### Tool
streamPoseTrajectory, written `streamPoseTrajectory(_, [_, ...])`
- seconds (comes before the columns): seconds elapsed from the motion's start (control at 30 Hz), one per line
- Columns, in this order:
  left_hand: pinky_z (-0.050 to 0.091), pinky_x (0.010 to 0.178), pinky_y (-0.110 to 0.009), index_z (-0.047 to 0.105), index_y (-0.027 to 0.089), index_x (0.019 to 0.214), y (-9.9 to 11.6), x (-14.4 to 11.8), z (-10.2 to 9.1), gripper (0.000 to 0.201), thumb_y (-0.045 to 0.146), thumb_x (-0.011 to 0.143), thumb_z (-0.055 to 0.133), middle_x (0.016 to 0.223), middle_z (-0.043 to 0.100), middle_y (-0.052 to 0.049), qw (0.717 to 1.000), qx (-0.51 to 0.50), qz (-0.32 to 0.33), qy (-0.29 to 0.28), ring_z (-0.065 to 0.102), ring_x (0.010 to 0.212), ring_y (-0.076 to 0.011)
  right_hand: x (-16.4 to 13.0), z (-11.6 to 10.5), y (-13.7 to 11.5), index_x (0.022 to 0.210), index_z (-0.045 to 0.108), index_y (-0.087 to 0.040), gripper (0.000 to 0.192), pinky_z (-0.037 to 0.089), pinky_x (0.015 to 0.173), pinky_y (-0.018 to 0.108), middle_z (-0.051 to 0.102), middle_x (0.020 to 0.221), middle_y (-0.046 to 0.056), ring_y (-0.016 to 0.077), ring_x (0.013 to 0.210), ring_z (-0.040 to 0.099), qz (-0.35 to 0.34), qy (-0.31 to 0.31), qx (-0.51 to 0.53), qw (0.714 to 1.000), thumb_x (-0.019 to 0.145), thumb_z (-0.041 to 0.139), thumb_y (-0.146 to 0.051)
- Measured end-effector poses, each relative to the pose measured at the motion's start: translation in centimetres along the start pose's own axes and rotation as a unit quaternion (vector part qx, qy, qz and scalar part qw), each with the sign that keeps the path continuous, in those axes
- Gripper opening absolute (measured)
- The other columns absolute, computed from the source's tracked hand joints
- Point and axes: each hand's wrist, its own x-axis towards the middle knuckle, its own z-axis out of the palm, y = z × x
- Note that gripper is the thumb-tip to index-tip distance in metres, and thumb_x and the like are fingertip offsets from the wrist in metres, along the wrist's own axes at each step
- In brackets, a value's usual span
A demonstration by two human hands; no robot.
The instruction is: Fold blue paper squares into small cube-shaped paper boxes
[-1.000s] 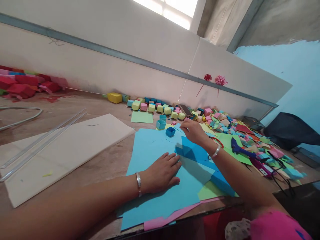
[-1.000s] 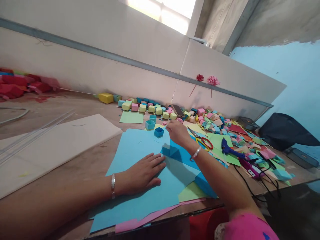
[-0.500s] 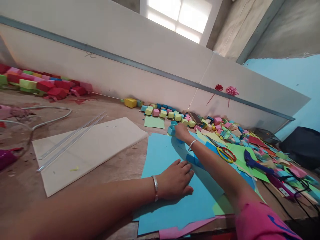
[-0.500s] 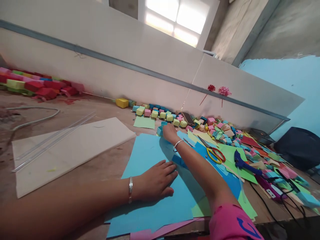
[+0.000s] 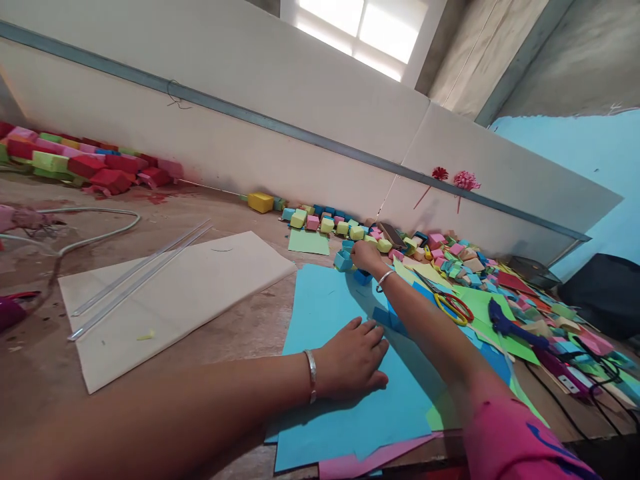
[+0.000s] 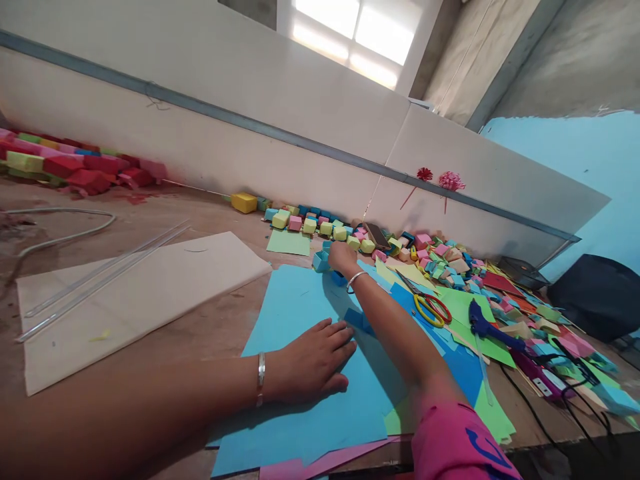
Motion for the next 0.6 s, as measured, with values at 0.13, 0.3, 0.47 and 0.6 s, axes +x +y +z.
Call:
streamPoseTrajectory(0.13, [0.04,0.099,-0.048,0.063,0.015,0.104,-0.2,0.6,-0.8,0.034,0.045,0.09,0.055,0.114,0.063,-0.014,0.989,-0.09,-0.073,0.095,0.052,0.116,-0.031,-0.3,-0.9,0.0,0.114,0.061,-0.015,0.029,0.052,0.086,0.039,0.062,0.116,0.01,0.0203,0.1,0.062,-0.024,0.048,0.044,0.998,0.093,0.057,-0.033])
streamPoseTrajectory(0.3, [0.045,0.089,-0.041,0.056,0.017,0.087,-3.2,1.8,-2.2,0.026,0.041,0.08,0.067,0.1,0.057,-0.008,0.783,-0.341,-0.36,0.376,0.053,0.099,-0.0247,-4.5,-1.9,1.8,0.093,0.072,-0.016,0.021,0.045,0.08,0.03,0.072,0.096,0.008,0.02,0.091,0.064,-0.087,0.135,0.103,0.982,0.089,0.051,-0.015])
streamPoseTrajectory(0.47, [0.05,0.072,-0.035,0.048,0.013,0.125,-5.6,2.0,-1.7,0.065,0.047,0.075,0.071,0.111,0.057,-0.014,0.738,-0.456,-0.376,0.326,0.062,0.085,-0.0216,-9.6,-0.3,2.3,0.088,0.073,-0.018,0.019,0.044,0.078,0.027,0.071,0.086,0.006,0.0171,0.084,0.062,-0.148,0.186,0.156,0.959,0.087,0.054,-0.015])
streamPoseTrajectory(0.6, [0.043,0.062,-0.028,0.051,0.012,0.131,-5.6,1.6,-1.7,0.07,0.041,0.071,0.073,0.087,0.061,-0.004,0.756,-0.497,-0.341,0.255,0.055,0.073,-0.017,-10.5,1.9,1.6,0.087,0.072,-0.018,0.021,0.044,0.072,0.026,0.07,0.085,0.006,0.0155,0.079,0.061,-0.175,0.204,0.197,0.943,0.09,0.051,-0.017])
